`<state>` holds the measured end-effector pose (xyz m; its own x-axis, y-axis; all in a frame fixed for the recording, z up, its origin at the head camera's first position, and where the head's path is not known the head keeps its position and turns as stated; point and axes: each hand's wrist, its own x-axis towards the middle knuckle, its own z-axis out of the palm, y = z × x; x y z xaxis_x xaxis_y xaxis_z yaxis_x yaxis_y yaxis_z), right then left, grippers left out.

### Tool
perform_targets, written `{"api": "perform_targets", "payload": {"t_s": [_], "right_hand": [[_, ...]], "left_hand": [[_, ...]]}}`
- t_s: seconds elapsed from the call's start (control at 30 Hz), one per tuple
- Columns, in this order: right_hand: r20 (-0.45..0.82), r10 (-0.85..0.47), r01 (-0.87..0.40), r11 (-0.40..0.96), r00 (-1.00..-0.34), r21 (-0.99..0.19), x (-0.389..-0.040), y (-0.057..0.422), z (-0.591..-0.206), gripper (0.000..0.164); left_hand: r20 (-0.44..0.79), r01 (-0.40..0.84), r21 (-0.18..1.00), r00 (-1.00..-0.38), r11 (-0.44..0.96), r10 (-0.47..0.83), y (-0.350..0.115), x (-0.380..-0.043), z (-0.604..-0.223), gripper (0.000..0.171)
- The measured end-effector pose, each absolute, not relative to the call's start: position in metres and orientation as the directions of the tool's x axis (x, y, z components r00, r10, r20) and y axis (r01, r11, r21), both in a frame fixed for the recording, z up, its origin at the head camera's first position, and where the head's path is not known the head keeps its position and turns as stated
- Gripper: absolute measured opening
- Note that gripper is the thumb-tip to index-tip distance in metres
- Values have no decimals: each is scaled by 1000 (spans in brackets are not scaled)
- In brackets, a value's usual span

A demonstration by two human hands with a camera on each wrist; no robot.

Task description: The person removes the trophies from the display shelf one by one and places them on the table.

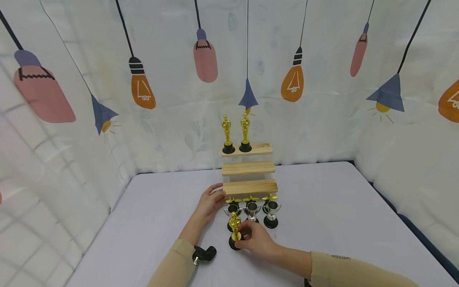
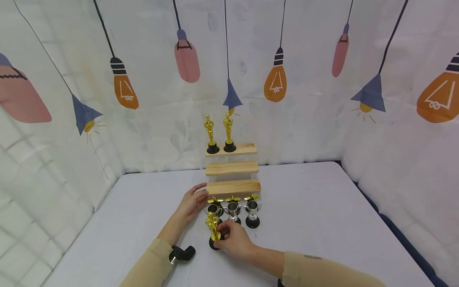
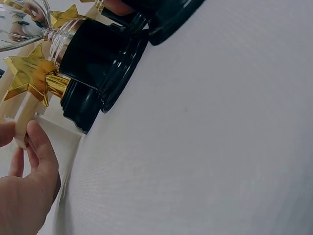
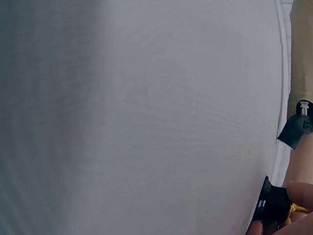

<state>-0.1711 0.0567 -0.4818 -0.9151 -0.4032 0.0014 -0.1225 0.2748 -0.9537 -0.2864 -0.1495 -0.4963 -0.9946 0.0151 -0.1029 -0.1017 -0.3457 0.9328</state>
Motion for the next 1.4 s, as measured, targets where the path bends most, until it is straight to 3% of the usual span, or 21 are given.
{"api": "perform_targets", "payload": {"t_s": [0.8,1.4], "right_hand": [[72,-419,-232,344,-905,-910,-170,60,-475,37],[143,-432,-289,293,-890,-911,-160,77,-447,38]], "left_hand": [[-111,-108,932,-994,-346,14,-150,-286,-496,48],[-112,-115,933,-993,-342,27,-149,-284,-492,50]]}}
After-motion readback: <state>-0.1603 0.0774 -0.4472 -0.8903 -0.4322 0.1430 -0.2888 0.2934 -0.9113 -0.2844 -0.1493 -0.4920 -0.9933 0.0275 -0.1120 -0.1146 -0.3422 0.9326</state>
